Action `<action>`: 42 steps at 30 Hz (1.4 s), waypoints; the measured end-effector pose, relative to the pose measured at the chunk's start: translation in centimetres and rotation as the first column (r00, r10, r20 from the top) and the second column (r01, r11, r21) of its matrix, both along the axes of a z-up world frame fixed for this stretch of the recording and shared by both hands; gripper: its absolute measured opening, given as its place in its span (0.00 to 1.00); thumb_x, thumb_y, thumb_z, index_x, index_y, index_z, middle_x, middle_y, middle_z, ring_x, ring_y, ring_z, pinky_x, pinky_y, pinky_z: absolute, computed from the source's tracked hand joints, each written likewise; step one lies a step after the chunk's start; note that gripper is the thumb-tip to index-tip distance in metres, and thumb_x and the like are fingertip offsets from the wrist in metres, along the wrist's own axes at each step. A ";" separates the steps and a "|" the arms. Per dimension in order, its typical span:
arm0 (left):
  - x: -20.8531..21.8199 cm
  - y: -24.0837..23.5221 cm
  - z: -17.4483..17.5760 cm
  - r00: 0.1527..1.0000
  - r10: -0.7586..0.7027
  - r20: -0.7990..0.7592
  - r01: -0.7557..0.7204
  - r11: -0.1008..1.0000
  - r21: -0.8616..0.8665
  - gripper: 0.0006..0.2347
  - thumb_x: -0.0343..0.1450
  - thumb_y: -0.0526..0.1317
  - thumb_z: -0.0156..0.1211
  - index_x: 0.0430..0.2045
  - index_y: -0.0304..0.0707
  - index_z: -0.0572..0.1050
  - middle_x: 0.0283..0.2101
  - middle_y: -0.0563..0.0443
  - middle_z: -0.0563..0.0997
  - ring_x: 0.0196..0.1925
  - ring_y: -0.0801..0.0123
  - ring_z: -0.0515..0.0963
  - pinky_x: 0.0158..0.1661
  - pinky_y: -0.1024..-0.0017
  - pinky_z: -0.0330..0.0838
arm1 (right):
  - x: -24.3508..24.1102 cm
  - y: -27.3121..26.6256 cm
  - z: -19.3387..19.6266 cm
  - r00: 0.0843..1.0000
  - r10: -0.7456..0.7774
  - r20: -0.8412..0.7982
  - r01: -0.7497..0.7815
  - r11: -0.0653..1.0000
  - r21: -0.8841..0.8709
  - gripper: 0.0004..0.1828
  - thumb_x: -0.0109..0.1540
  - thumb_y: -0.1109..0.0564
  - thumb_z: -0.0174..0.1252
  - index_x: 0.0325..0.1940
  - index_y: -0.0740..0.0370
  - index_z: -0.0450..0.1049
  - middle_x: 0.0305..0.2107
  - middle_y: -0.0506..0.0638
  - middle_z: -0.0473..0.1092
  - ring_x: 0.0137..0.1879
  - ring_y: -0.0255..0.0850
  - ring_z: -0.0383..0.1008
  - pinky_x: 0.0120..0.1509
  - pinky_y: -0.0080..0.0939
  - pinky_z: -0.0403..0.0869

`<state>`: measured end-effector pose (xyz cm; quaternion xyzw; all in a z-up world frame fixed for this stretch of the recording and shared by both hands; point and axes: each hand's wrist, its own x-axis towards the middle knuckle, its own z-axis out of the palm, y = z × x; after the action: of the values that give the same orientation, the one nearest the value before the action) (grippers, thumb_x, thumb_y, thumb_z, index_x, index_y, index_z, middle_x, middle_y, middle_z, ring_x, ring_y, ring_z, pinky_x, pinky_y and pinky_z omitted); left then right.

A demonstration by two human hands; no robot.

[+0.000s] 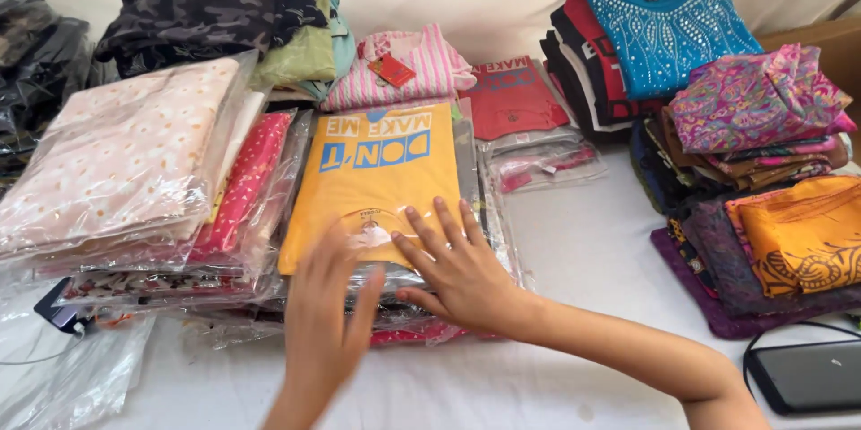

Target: The person sorts and stacks various folded garments on a white table. They handle items including patterned shirts, camouflage pants, and graphic tees, some of which are in clear plastic packaging. The person arranges the clothes into neat piles, occasionally moving stacks to make space for new items.

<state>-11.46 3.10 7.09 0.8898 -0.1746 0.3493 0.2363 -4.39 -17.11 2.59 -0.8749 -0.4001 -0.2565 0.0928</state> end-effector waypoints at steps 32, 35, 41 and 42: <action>12.6 1.6 -4.9 0.940 0.255 -0.224 -0.194 0.945 0.263 0.26 0.76 0.57 0.42 0.67 0.44 0.64 0.72 0.44 0.63 0.75 0.52 0.55 0.71 0.51 0.40 | 37.1 -18.2 -14.7 0.958 -0.276 0.075 0.285 0.941 -0.181 0.21 0.60 0.63 0.52 0.58 0.58 0.71 0.43 0.55 0.77 0.47 0.50 0.80 0.46 0.48 0.78; 12.6 1.8 -5.1 0.938 0.265 -0.222 -0.200 0.940 0.275 0.27 0.76 0.58 0.42 0.67 0.44 0.64 0.72 0.44 0.63 0.75 0.52 0.55 0.71 0.51 0.40 | 36.5 -17.9 -10.2 0.915 -0.403 0.000 0.398 0.903 -0.162 0.18 0.62 0.63 0.51 0.56 0.56 0.72 0.33 0.55 0.77 0.40 0.52 0.81 0.40 0.53 0.77; 12.7 1.8 -5.1 0.944 0.253 -0.210 -0.191 0.942 0.278 0.27 0.76 0.57 0.42 0.67 0.44 0.64 0.72 0.43 0.62 0.75 0.52 0.56 0.71 0.50 0.40 | 30.4 -18.7 -2.4 0.924 -0.381 0.023 0.380 0.912 -0.157 0.12 0.63 0.58 0.52 0.51 0.53 0.73 0.26 0.57 0.76 0.34 0.56 0.79 0.33 0.58 0.73; 12.6 1.9 -5.1 0.946 0.250 -0.207 -0.190 0.943 0.272 0.27 0.76 0.57 0.42 0.67 0.43 0.64 0.72 0.43 0.62 0.75 0.52 0.56 0.71 0.50 0.40 | 28.4 -18.7 -1.4 0.918 -0.397 0.002 0.388 0.896 -0.218 0.10 0.65 0.56 0.52 0.51 0.53 0.72 0.25 0.57 0.76 0.33 0.56 0.79 0.32 0.58 0.73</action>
<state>1.13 4.95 2.01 0.9616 -0.0860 0.2398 0.1017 23.99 -35.83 1.15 -0.9476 -0.2388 -0.2069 -0.0469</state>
